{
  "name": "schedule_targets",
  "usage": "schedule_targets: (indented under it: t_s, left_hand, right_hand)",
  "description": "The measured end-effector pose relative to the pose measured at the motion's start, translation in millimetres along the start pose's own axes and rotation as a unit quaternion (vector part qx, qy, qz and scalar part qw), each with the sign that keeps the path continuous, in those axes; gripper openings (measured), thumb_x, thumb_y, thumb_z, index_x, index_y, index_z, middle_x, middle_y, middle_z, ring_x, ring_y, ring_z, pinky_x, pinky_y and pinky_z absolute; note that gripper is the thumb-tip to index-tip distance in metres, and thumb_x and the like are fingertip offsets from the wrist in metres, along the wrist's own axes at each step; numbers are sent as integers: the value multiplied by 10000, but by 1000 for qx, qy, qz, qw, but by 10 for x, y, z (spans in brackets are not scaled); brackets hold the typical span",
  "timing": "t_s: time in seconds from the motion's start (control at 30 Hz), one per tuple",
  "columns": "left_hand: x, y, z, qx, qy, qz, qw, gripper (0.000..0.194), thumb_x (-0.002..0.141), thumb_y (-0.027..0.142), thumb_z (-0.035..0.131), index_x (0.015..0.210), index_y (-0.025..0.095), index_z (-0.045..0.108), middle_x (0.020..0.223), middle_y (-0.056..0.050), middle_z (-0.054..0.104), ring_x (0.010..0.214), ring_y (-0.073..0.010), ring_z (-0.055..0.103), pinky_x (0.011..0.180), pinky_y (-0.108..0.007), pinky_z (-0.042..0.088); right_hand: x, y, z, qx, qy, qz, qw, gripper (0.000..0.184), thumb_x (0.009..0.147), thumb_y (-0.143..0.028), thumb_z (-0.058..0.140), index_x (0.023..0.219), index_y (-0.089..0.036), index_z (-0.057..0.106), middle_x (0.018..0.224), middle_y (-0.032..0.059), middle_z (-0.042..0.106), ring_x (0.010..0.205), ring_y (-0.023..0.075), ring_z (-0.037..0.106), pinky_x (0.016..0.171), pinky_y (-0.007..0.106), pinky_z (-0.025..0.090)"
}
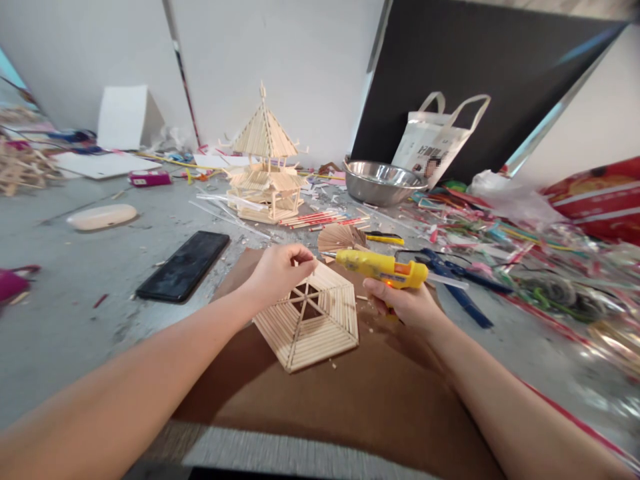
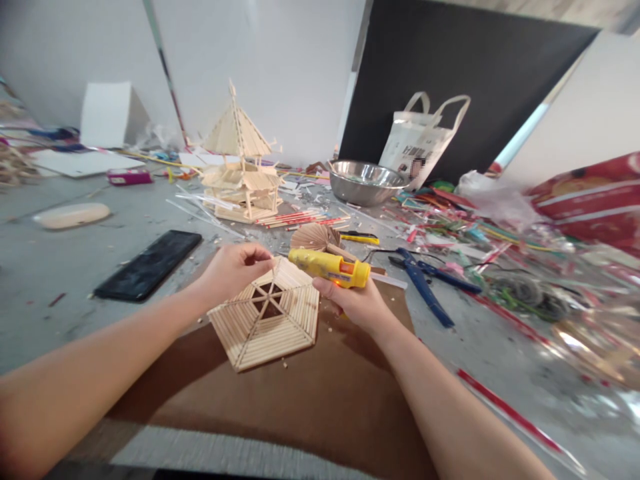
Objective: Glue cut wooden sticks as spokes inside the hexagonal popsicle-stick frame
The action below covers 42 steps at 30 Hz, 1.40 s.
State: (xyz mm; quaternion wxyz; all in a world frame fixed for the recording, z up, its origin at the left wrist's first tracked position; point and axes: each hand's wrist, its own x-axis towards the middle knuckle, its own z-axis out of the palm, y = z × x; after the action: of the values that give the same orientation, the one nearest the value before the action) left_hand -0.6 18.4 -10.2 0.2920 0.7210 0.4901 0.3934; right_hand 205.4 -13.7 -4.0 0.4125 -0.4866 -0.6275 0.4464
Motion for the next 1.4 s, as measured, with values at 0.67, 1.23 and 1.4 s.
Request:
schedule_targets:
  t_s: [0.67,1.23,1.4]
  left_hand:
    - [-43,-44,11,165,27,98,981,148,708,291,505,727,182,603,636,-5,602,547,-95,487,521,-209,324]
    - [-37,-53,16,162,30,107,981,151,713,296,500,723,184,600,641,-4,604,546,-94,481,531,-212,322]
    - [-43,-44,3,158,28,97,982,153,715,291,492,725,185,603,646,-2,609,556,-96,490,537,-208,327]
  right_hand:
    - [-5,10,7,-27,-20,15,999,198,637,-349,611,730,-183,554,357,-71,400,308,41,327,283,179,248]
    - [3,4,3,-28,-16,17,999,223,628,-369,617,720,-178,548,379,-69,401,316,45,328,301,191,245]
    - [-7,-12,3,-25,-18,20,999,208,631,-366,613,696,-183,539,377,-71,393,312,44,318,297,191,239]
